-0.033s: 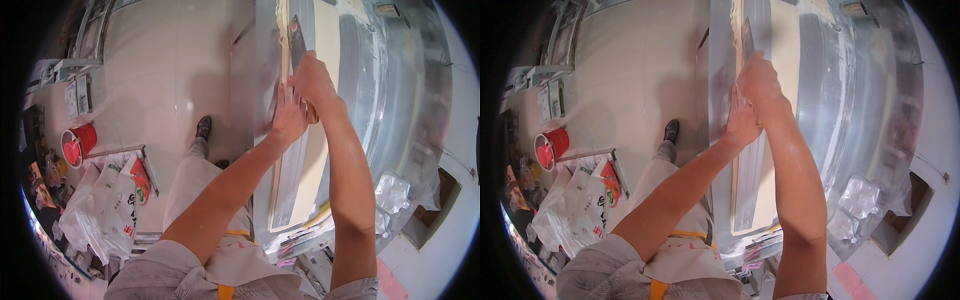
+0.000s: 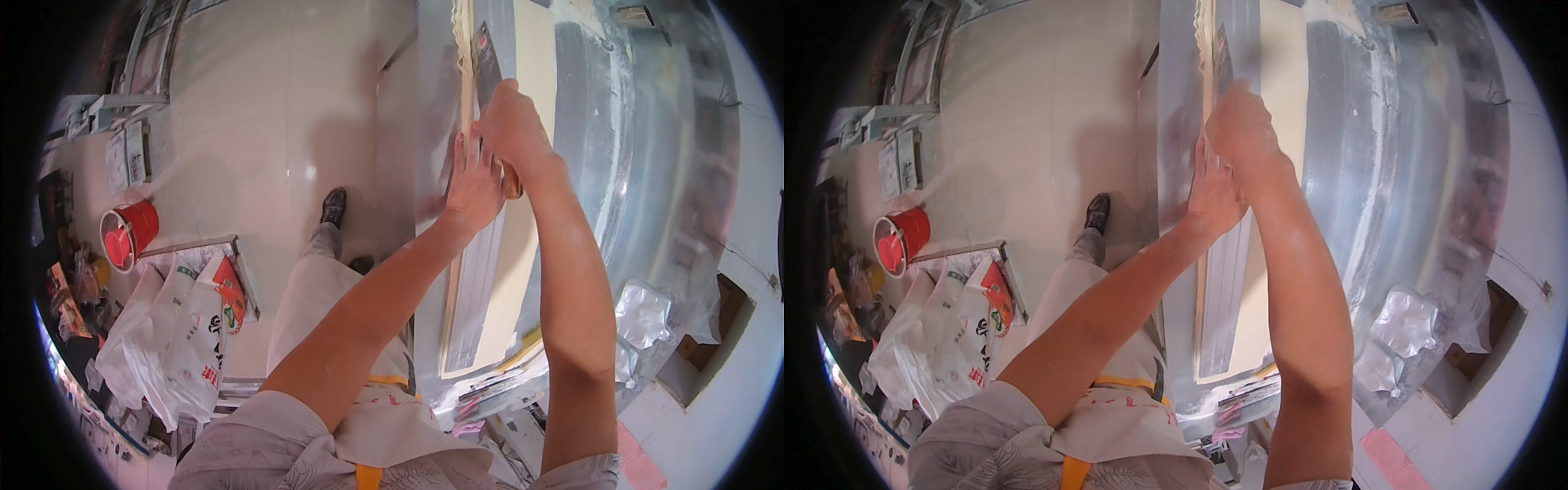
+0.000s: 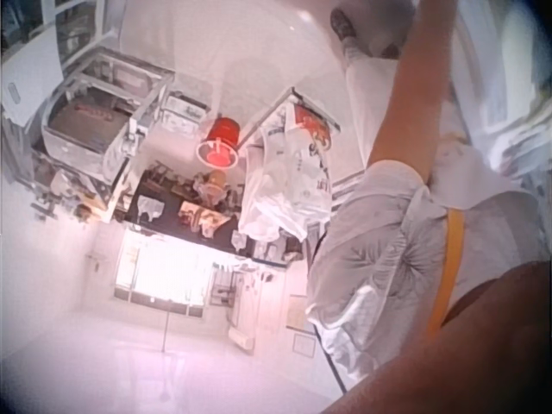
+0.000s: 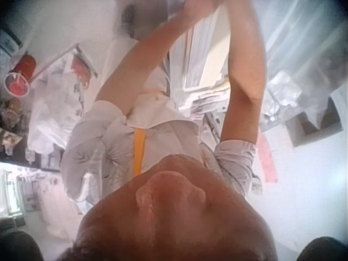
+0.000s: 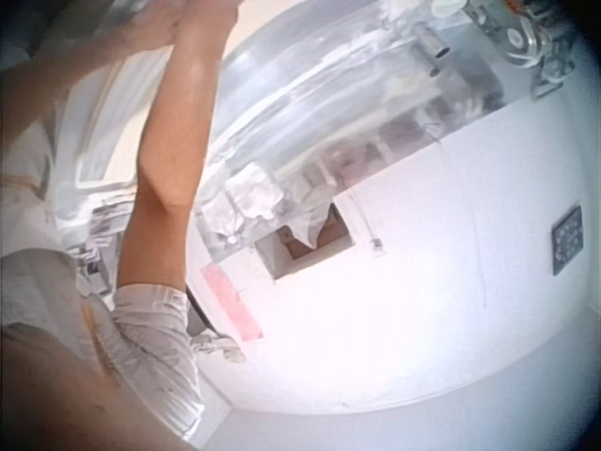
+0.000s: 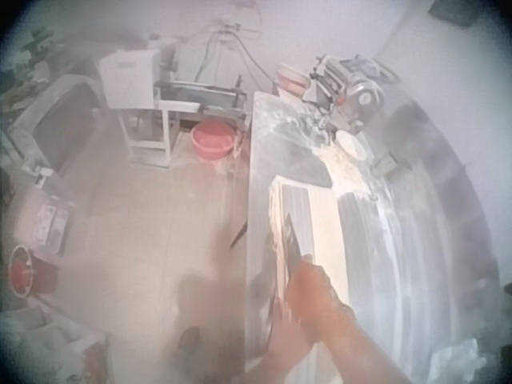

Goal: The person repeatedly pulls a long sheet of dough through a manual noodle machine, flattening and thinning it. They then cut the dough into noodles and collect the strands on the work surface.

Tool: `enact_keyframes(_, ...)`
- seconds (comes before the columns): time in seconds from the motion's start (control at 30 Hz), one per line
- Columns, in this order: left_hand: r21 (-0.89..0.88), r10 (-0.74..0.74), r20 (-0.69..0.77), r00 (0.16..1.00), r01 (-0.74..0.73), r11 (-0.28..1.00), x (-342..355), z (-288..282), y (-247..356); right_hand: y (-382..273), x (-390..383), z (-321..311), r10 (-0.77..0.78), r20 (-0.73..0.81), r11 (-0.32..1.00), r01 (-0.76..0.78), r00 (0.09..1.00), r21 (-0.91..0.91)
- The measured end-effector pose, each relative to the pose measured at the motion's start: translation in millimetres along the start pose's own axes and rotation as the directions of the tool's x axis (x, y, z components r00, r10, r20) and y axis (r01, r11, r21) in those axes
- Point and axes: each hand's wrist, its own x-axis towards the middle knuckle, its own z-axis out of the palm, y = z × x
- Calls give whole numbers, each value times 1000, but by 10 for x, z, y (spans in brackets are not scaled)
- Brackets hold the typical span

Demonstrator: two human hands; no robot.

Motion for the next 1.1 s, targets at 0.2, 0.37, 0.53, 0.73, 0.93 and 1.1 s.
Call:
enact_keyframes(0.2, 72, -16, -22, 1000, 18, 997, -118, 48, 50, 207, 202, 35, -349, 30, 879, 339, 936, -335)
enact_keyframes(0.37, 98, -32, 113, 993, 21, 995, -840, -70, 313, -97, 49, -97, -12, 106, 997, 3, 994, 78)
enact_keyframes(0.53, 130, -2, 207, 978, -25, 991, -1250, -170, 470, 37, 8, -56, -43, 177, 999, 45, 983, -11)
enact_keyframes(0.73, 129, -13, 185, 983, -11, 992, -1246, -138, 424, 118, -307, 134, -90, 175, 996, 83, 981, 45)
enact_keyframes(0.93, 70, -2, 140, 990, -8, 998, -1237, -60, 404, 256, -728, 326, -72, 34, 997, 70, 997, 34)
enact_keyframes(1.1, 57, -6, 217, 976, -6, 998, -1246, -114, 416, 364, -1055, 435, -54, 22, 998, 54, 998, -11)
